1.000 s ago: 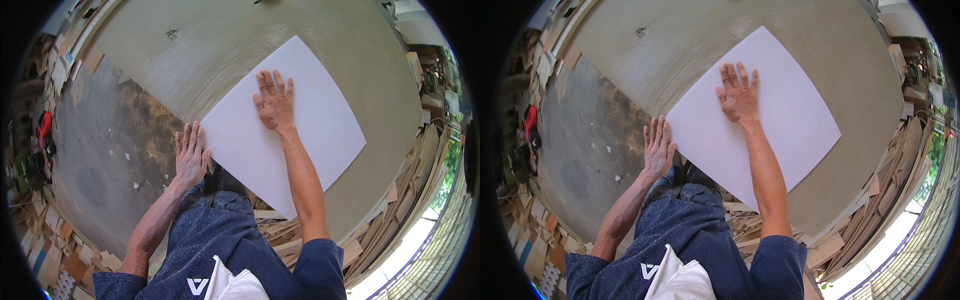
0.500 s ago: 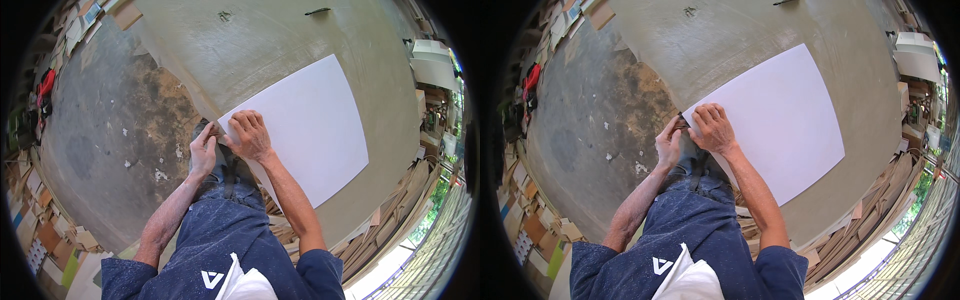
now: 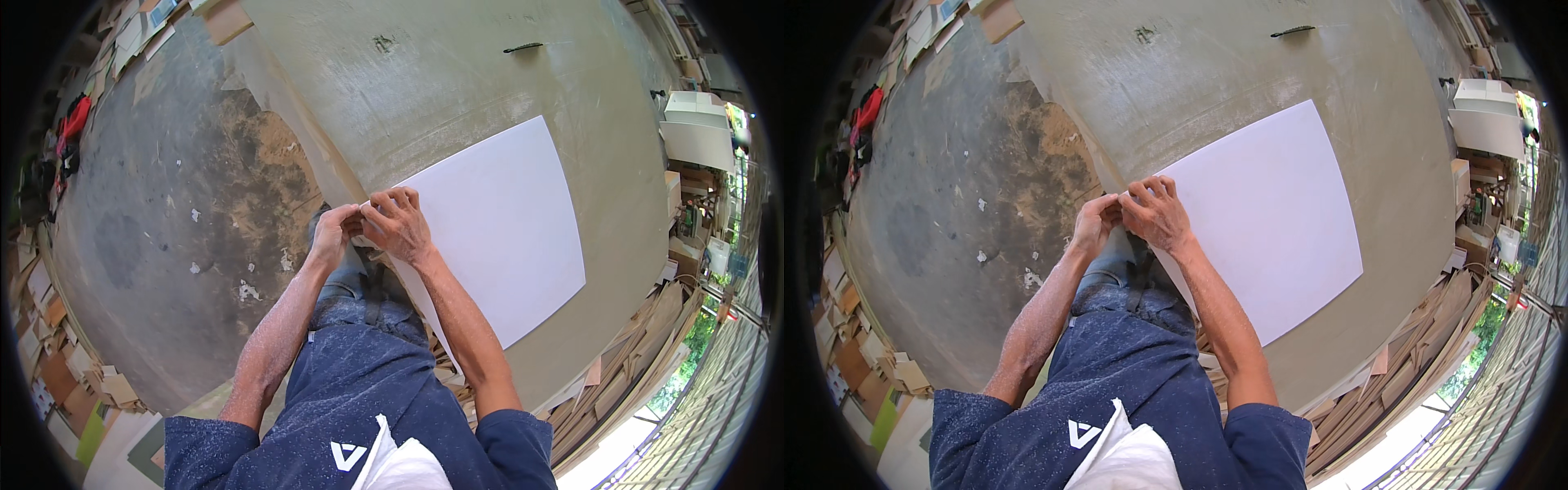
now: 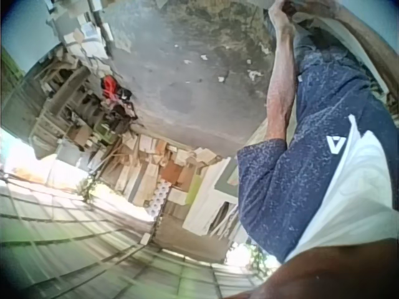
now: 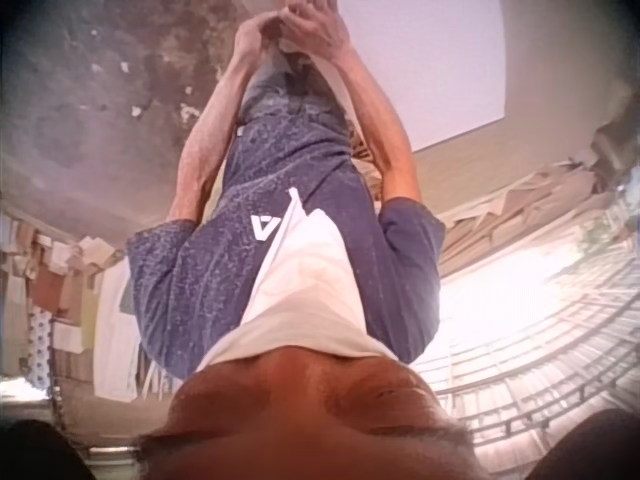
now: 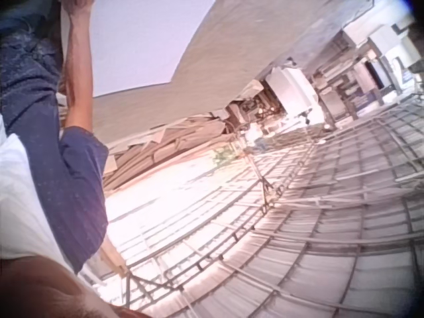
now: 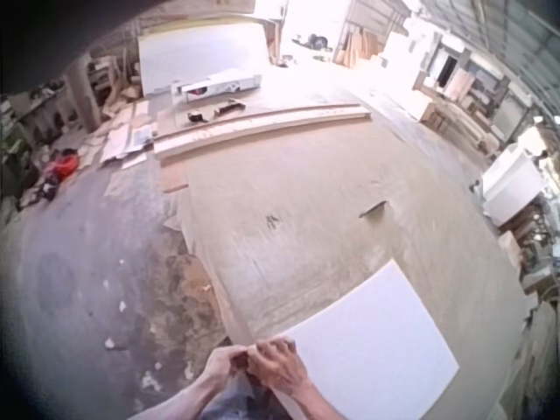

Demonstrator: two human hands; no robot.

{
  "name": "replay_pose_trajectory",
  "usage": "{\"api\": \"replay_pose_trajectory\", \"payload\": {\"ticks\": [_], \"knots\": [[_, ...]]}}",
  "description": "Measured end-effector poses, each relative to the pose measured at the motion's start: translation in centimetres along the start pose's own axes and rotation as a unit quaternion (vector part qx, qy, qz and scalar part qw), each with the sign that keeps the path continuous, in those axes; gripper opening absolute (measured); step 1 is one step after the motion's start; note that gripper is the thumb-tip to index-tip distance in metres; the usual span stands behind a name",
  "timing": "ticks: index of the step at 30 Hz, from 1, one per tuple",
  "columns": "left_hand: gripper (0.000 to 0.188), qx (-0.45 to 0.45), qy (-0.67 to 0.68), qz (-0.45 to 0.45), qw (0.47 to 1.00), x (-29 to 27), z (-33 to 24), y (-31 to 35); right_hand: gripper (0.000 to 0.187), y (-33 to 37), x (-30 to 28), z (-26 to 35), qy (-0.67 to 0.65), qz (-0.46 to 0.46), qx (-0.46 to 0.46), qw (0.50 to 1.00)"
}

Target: The person measures a white board with a tape measure and then peels a protective plastic film from its surface. The person works in a workshop environment, handling the board and the film by hand.

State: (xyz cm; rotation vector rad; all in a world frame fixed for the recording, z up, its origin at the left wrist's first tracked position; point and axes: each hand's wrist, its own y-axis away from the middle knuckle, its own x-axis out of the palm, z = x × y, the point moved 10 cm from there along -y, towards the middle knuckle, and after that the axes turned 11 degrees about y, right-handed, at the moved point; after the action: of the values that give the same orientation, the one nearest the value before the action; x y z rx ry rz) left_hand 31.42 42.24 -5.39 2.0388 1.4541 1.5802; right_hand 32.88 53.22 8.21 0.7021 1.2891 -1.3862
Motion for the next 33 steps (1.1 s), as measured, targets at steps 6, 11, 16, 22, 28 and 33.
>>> {"api": "replay_pose_trajectory", "payload": {"ticks": [6, 11, 16, 22, 28, 33], "knots": [[0.026, -0.014, 0.014, -0.015, 1.000, -0.7, 0.6, -0.6, 0.020, 0.1, 0.3, 0.3, 0.014, -0.005, -0.012, 1.000], [0.024, -0.016, 0.004, 0.000, 1.000, -0.3, 0.1, -0.5, 0.020, 0.1, 0.5, 0.3, 0.017, 0.006, -0.021, 1.000], [0.023, -0.015, -0.017, 0.018, 1.000, -0.2, -0.4, -0.7, 0.022, 0.0, 0.4, 0.2, 0.006, 0.003, -0.005, 1.000], [0.023, -0.030, -0.024, 0.025, 0.999, 0.3, -1.0, -0.4, 0.023, 0.1, 0.4, 0.3, -0.004, 0.008, -0.018, 1.000], [0.021, -0.029, -0.061, 0.033, 0.997, 0.7, -1.6, -0.2, 0.033, 0.2, -0.1, -0.6, -0.047, -0.005, 0.042, 0.998], [0.021, 0.001, -0.104, 0.029, 0.994, 2.5, -3.0, 0.8, 0.034, -0.3, -3.6, -0.3, -0.062, -0.049, 0.084, 0.993]]}}
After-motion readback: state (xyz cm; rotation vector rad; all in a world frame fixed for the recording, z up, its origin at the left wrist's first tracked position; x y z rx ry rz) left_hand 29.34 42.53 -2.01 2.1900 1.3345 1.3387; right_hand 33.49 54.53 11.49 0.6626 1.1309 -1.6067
